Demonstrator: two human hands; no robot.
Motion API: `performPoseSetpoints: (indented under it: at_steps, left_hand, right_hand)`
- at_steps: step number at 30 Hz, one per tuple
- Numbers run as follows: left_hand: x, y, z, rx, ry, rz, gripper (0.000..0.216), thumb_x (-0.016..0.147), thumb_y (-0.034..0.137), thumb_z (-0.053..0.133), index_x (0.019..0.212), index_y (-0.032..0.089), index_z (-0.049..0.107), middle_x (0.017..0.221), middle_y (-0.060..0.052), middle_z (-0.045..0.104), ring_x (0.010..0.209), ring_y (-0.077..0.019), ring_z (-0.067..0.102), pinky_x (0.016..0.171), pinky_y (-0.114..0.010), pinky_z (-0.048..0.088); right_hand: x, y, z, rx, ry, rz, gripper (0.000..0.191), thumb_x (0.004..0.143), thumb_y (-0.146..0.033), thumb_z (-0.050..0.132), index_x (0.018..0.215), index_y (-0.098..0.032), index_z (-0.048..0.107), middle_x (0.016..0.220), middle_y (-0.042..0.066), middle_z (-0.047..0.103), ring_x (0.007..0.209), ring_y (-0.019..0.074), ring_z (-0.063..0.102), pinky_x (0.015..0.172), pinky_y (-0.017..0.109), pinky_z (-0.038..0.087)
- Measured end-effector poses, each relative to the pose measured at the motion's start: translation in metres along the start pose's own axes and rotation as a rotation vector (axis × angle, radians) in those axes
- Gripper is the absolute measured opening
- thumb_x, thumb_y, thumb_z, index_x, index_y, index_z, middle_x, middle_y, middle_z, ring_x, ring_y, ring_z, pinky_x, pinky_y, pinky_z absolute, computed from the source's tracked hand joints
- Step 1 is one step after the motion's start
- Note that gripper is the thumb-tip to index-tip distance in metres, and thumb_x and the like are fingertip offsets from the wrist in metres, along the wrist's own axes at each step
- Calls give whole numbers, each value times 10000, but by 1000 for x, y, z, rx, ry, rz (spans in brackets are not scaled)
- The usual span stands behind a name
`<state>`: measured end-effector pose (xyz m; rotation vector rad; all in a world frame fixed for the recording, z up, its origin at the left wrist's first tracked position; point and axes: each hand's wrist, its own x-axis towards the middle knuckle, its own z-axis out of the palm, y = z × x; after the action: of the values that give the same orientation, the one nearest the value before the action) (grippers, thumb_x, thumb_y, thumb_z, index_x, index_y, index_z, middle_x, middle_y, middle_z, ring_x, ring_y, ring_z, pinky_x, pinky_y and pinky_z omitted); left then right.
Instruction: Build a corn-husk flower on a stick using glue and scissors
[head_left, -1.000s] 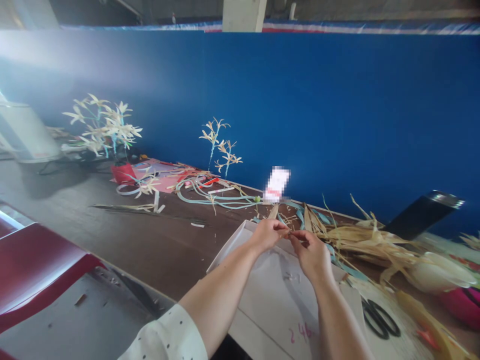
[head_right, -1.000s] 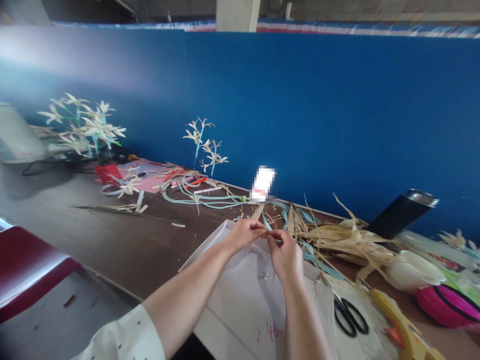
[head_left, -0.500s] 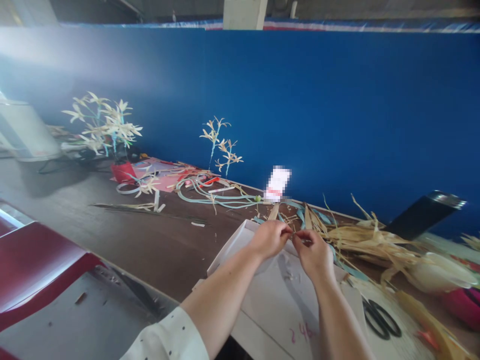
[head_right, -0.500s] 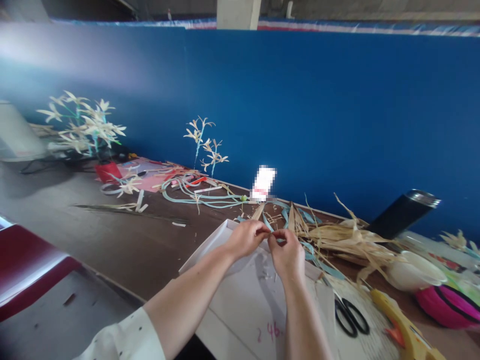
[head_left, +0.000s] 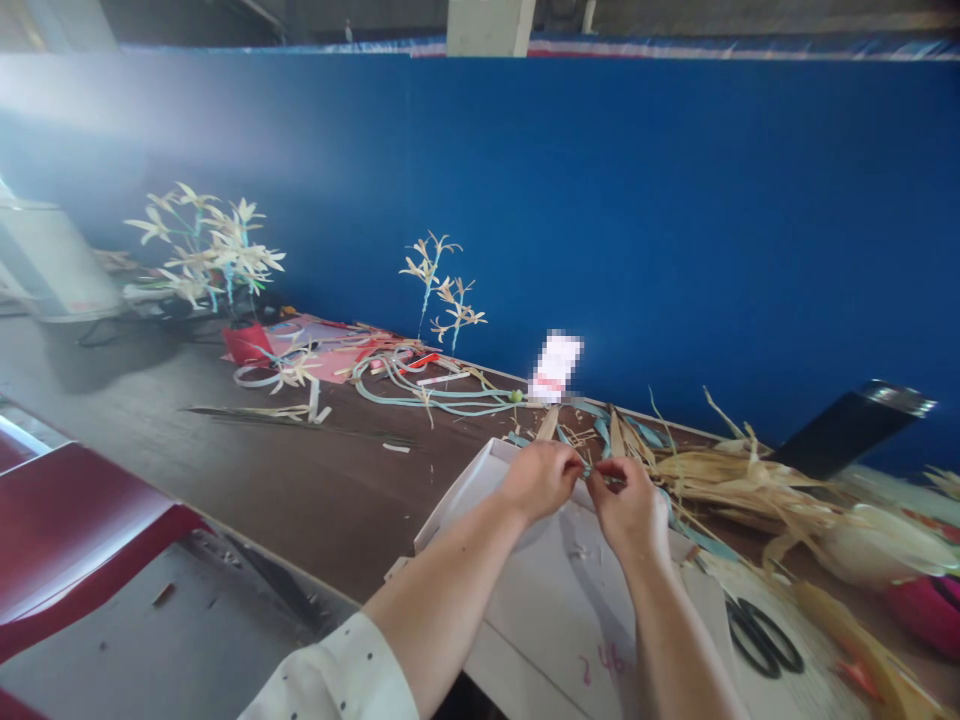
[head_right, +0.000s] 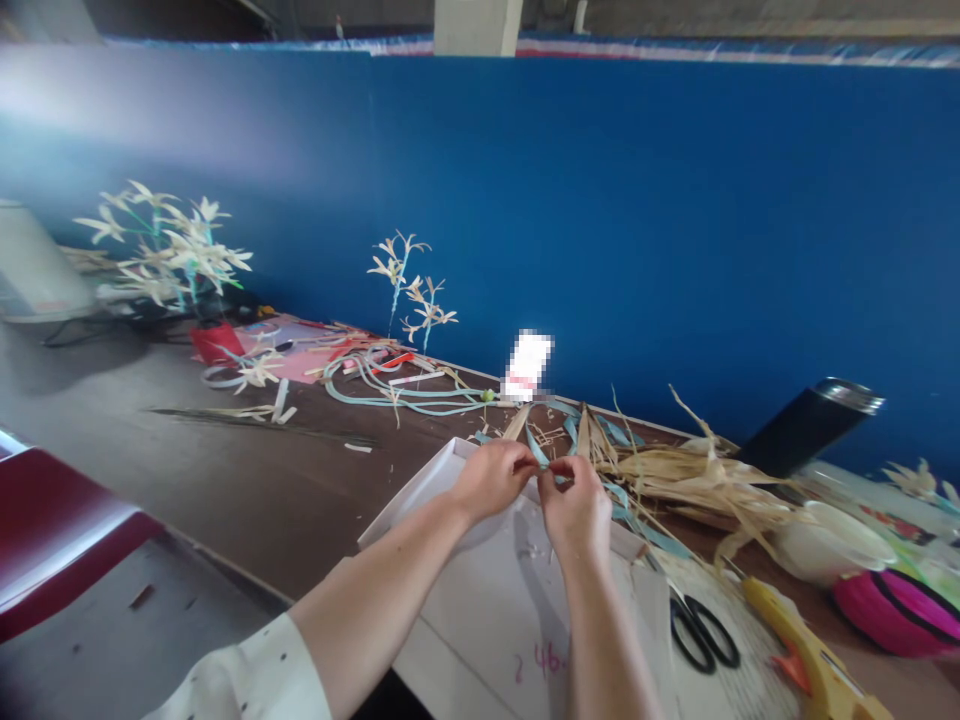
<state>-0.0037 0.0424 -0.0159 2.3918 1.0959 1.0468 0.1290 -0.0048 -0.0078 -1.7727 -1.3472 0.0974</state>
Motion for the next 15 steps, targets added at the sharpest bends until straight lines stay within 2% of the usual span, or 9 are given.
performPoseSetpoints:
  at_steps: [6, 11, 15]
  left_hand:
    - [-2, 3, -3, 146, 33, 47, 161, 855, 236, 485, 830, 183, 635, 853, -44, 661, 870, -189, 584, 809, -296, 464]
    - [-4, 6, -7, 190, 60, 57, 174, 876, 227, 445, 831, 176, 605, 851, -53, 644, 872, -196, 578, 778, -299, 468]
    - [-5, 6, -6, 186, 89, 61, 177, 884, 243, 441, 838, 179, 599, 840, -52, 640, 867, -200, 566, 759, -300, 459]
  right_hand:
    - [-2, -3, 1, 12, -10, 26, 208, 620, -372, 551, 754, -215, 565, 725, 29, 634, 660, 187, 592, 617, 277, 404]
    - [0, -3, 4, 87, -23, 94, 221, 580, -365, 597, 730, -203, 577, 691, 40, 633, 645, 195, 583, 605, 284, 407]
    - [0, 2, 8, 282, -151, 241, 265, 600, -387, 603, 768, -182, 626, 591, 14, 599, 489, 152, 509, 494, 272, 368]
